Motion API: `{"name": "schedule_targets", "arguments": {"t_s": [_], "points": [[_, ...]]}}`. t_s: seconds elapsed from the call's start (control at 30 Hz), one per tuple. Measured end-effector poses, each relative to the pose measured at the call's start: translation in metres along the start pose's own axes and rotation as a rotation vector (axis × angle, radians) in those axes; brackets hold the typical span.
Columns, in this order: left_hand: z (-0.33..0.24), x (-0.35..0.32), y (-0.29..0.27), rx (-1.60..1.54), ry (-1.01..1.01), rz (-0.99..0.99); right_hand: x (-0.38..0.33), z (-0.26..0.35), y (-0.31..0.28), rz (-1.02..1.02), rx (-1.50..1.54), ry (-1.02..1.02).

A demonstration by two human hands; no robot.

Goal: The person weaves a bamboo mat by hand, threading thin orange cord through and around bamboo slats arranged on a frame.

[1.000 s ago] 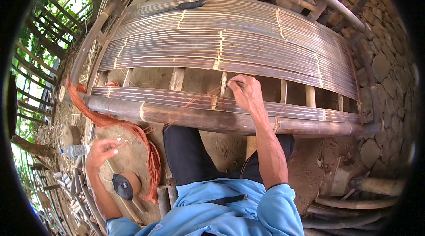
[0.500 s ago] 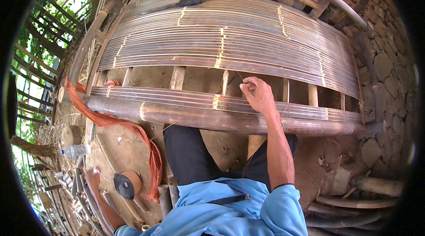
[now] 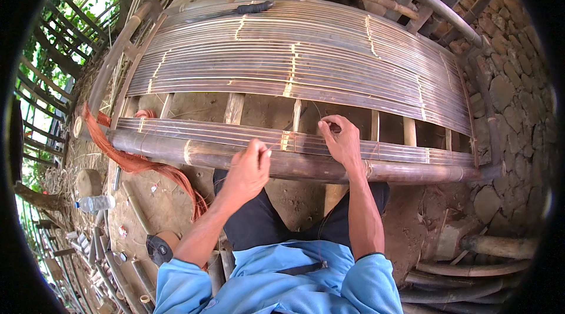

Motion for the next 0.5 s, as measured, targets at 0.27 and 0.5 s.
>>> {"name": "schedule_targets", "arguments": {"t_s": [0.27,0.5], "points": [[-0.012,-0.018,-0.114,-0.179,-0.195,0.495,-0.020,0.035,0.012,0.083,0.099,-0.141],[-0.043,-0.040,-0.131,-1.292,0.008,0.436,-0.046,0.091,0.045,0.323,0.165,-0.602]]}}
Point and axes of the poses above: each hand's wrist, its own x-axis towards the middle knuckle, its own y-axis out of the palm, z = x × y, the point moved 4 cm from there along x, towards the middle knuckle, and after that the axes turned 6 degrees about -z, right-handed, at the moved point
